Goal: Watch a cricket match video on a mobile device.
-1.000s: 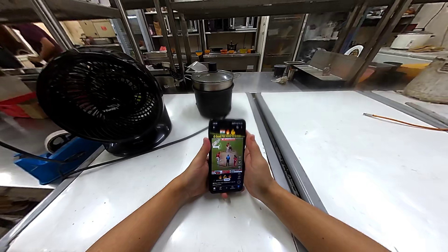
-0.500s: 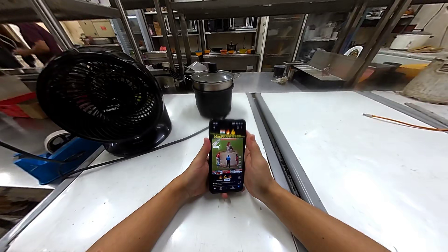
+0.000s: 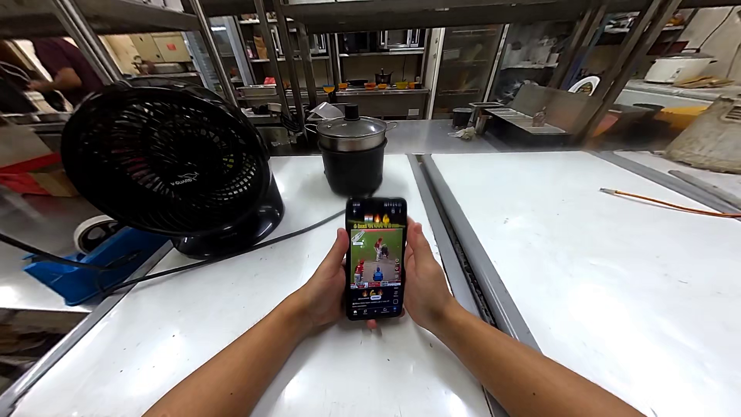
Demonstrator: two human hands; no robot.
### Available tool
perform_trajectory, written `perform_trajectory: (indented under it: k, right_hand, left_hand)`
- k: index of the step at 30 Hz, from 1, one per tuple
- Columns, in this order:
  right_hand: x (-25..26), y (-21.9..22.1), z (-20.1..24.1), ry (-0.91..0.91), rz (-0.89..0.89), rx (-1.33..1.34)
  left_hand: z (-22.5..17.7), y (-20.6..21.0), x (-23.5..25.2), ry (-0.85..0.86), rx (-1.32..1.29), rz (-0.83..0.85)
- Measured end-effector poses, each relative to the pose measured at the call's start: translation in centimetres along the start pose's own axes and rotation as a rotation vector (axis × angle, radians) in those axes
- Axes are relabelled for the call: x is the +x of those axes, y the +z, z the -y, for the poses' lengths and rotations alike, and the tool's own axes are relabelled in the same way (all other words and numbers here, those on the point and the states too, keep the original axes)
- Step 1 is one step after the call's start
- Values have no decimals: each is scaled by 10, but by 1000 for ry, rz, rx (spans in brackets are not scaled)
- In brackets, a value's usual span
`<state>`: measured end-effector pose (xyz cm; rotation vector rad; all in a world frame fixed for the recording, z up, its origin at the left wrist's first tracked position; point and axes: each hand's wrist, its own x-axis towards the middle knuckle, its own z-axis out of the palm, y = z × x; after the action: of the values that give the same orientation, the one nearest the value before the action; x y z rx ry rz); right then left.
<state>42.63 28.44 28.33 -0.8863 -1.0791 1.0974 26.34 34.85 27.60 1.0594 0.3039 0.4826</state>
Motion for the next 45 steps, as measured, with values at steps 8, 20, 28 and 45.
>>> perform_trajectory:
  k: [8, 20, 28, 45]
  right_hand:
    - [1, 0, -2, -16, 10, 9]
    - [0, -1, -1, -7, 15, 7]
    - [0, 0, 0, -8, 3, 1]
    - [0, 0, -1, -8, 9, 13]
  left_hand:
    - [0, 0, 0, -6, 0, 1]
    - [0, -1, 0, -11, -1, 8]
    - [0, 0, 0, 3, -8, 0]
    - [0, -2, 1, 14, -10, 18]
